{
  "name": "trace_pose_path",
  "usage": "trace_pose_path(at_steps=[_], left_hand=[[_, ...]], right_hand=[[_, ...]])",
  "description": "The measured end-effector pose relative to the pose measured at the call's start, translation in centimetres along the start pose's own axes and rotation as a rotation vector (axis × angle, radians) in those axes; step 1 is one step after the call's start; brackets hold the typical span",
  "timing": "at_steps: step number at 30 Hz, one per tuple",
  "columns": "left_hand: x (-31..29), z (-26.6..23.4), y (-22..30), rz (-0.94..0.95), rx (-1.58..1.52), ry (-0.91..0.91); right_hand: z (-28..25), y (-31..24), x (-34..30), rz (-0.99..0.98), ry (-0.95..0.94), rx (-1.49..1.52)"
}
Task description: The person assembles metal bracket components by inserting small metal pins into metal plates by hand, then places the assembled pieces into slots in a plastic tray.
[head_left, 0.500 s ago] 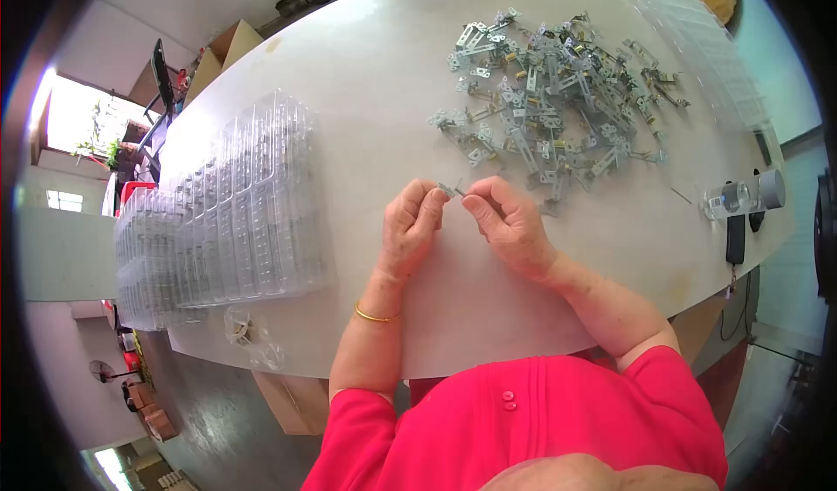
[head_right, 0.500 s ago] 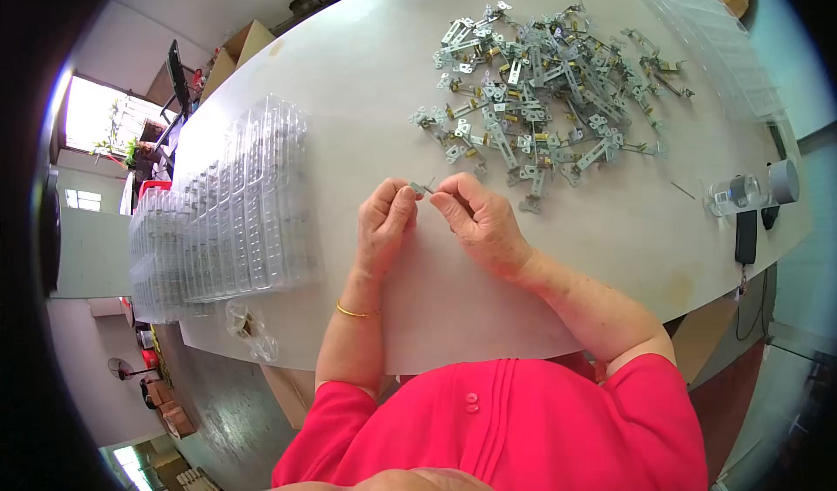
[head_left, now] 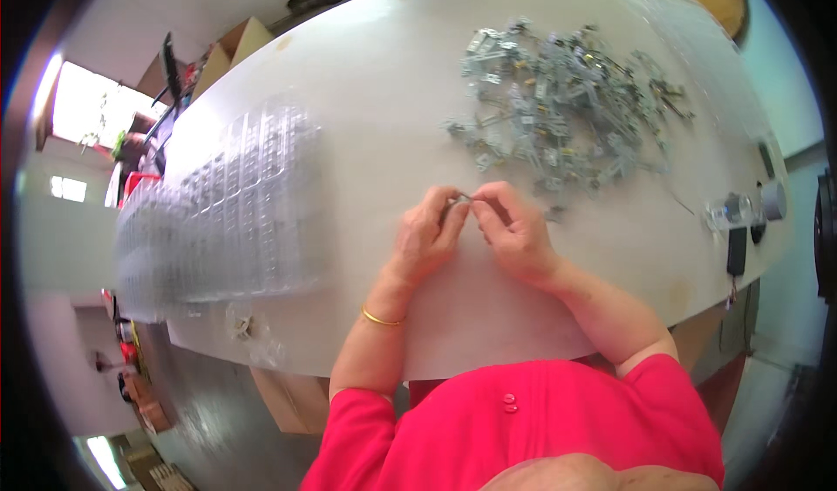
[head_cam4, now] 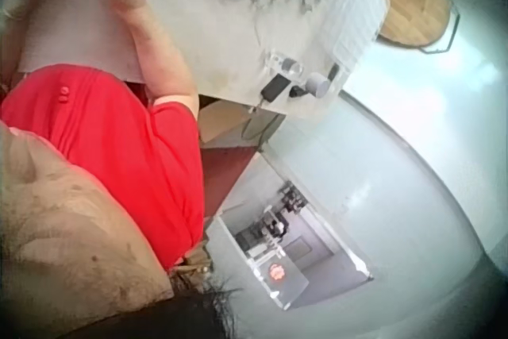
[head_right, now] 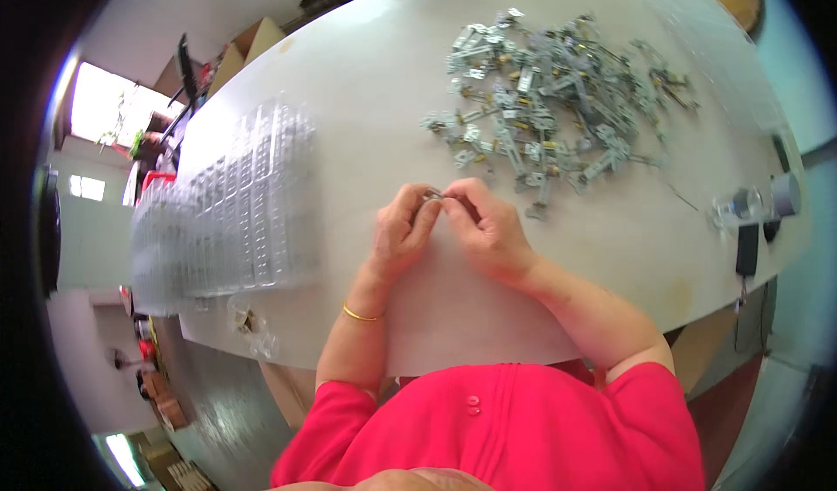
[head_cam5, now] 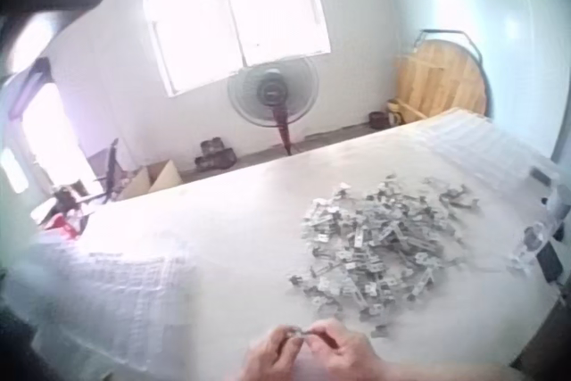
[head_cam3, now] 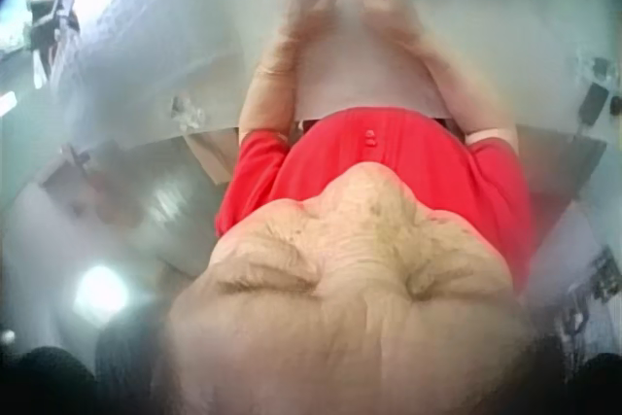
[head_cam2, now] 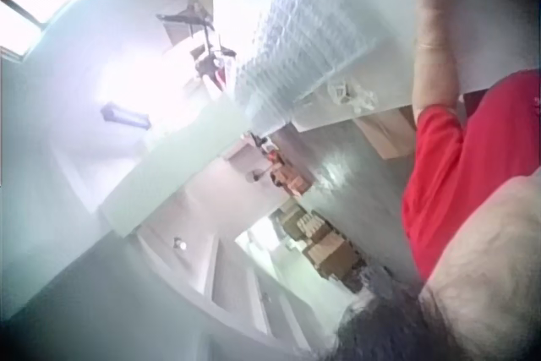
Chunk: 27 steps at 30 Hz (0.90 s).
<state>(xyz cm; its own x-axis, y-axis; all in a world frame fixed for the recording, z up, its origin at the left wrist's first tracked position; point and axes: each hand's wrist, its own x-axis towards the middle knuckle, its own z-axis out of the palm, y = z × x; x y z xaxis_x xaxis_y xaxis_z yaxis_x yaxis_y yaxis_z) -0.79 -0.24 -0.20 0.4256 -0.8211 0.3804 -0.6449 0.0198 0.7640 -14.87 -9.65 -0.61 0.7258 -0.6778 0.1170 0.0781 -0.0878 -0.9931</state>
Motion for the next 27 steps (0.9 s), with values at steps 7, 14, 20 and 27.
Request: trace_pose_path(at_steps=[7,14,20,27], left_hand=[[-0.4,0.4,0.3,-0.102,-0.116,-0.134],[-0.6,1.0,-0.1,-0.145,-0.385,-0.144],[0.6,-0.4,-0.4,-0.533,-0.955,-0.043],[0.7,-0.7,-0.3,-0.575,-1.082,-0.083]], right_hand=[[-0.8,-1.0,0.4,-0.291,0.099,-0.285],[-1.2,0.2,0.1,-0.208,0.187,0.023],[-0.5,-0.7,0.0,-0.021,0.158,-0.015],[-0.5,-0.7,0.1,0.002,0.051,-0.018]])
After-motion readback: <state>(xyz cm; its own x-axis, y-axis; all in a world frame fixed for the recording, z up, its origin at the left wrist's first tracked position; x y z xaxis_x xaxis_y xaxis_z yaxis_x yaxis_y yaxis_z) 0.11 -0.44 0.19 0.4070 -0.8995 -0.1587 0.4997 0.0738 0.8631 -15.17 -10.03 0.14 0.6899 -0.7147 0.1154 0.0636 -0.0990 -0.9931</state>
